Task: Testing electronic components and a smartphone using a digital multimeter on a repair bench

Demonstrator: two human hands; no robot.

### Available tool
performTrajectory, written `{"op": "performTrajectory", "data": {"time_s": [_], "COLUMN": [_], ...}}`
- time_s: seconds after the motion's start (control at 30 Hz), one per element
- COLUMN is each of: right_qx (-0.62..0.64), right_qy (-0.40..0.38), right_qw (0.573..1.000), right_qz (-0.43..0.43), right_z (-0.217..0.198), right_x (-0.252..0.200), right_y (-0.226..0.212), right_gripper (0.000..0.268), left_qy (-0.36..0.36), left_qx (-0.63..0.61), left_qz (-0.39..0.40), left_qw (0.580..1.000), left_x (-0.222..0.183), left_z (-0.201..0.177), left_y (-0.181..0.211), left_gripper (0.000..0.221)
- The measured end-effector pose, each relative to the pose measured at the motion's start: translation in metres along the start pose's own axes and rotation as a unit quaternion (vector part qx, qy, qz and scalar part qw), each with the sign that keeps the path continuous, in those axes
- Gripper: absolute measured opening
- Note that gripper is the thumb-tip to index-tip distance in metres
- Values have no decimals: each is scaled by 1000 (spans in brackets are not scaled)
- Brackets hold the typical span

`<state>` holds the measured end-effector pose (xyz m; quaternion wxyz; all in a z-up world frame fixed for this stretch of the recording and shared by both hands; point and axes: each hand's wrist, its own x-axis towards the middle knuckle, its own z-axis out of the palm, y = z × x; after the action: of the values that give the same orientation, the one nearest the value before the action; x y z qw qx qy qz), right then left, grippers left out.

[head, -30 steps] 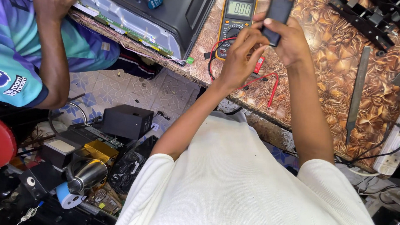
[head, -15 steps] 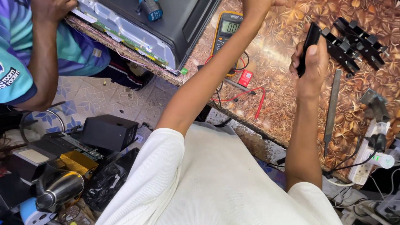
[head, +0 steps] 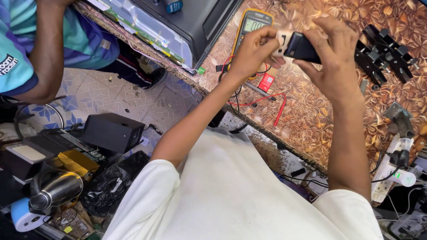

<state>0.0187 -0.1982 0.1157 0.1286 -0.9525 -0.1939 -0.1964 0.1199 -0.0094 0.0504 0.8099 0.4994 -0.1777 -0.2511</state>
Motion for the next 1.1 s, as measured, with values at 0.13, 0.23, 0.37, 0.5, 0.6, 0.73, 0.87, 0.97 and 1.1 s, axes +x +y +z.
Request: {"op": "performTrajectory", "data": {"time_s": [0.13, 0.23, 0.37, 0.5, 0.6, 0.73, 0.87, 0.97, 1.1], "right_qx": [62, 68, 49, -30, -11, 358, 583, 588, 567], "right_qy": [-69, -33, -17, 5, 37, 121, 170, 198, 202], "right_qw": [996, 997, 998, 998, 996, 876, 750, 737, 752], "right_qz": [5, 19, 37, 53, 81, 301, 264, 268, 268], "right_z": [8, 24, 25, 28, 30, 25, 61, 57, 47], "right_x": [-4, -17, -24, -29, -32, -43, -79, -78, -66], "right_y": [-16, -22, -40, -54, -61, -71, -51, -66, -91], "right_gripper": [62, 64, 64, 62, 61, 45, 42, 39, 35], "left_qy": [-21, -43, -27, -15, -5, -1, -13, -9, 23], "left_qx": [-97, -94, -45, -45, -51, -37, -94, -89, -68], "left_qz": [-55, -44, -39, -19, -8, 6, 55, 69, 99], "left_qw": [994, 994, 998, 999, 999, 999, 994, 994, 992], "left_x": [-29, -42, -54, -56, -61, -75, -77, -77, -77], "left_z": [-3, -6, 6, 8, 10, 9, 1, 0, 0], "left_y": [2, 2, 2, -28, -24, 8, -13, -21, -23], "left_gripper": [17, 35, 34, 32, 34, 35, 32, 28, 24]}}
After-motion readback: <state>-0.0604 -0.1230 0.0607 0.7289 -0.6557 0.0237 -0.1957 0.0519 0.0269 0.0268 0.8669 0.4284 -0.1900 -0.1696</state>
